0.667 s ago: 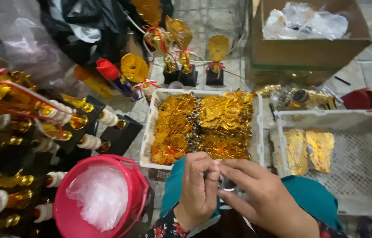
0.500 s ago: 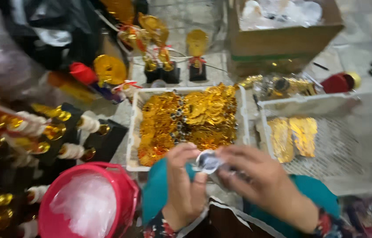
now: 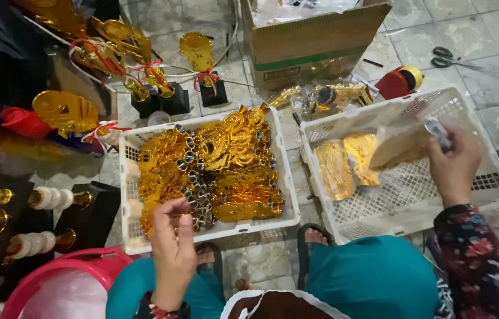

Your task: The person sits on the floor and repeatedly picks up gold medals from a white crate. They place each medal into a small plastic bag and seal it before setting it aside.

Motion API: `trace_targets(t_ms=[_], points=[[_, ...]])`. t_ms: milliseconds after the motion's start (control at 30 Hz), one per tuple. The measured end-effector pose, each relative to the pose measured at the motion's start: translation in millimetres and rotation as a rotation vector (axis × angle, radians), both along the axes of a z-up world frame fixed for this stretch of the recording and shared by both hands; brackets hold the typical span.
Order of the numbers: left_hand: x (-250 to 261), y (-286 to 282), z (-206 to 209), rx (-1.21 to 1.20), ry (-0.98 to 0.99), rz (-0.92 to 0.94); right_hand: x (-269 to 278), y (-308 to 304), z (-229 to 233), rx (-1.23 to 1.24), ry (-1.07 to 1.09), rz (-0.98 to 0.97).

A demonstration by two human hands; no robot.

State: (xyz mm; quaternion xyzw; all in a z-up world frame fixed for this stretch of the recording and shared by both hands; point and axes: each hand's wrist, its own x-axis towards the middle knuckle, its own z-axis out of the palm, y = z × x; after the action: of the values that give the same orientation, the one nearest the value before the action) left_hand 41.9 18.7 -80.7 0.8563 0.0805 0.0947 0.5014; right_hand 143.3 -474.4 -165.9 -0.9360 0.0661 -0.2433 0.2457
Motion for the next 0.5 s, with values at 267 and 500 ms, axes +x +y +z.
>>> trace_targets(t_ms=[267,500], points=[[4.7,4.3,-1.3,0.029,0.115,0.118,18.1,-71.2,-202.7,0.944,-0.145,-0.915],[5.2,14.6,-14.9,0.076,0.133,0.191,6.7,-54.5,-298.4,1.046,-0.048,-0.593]])
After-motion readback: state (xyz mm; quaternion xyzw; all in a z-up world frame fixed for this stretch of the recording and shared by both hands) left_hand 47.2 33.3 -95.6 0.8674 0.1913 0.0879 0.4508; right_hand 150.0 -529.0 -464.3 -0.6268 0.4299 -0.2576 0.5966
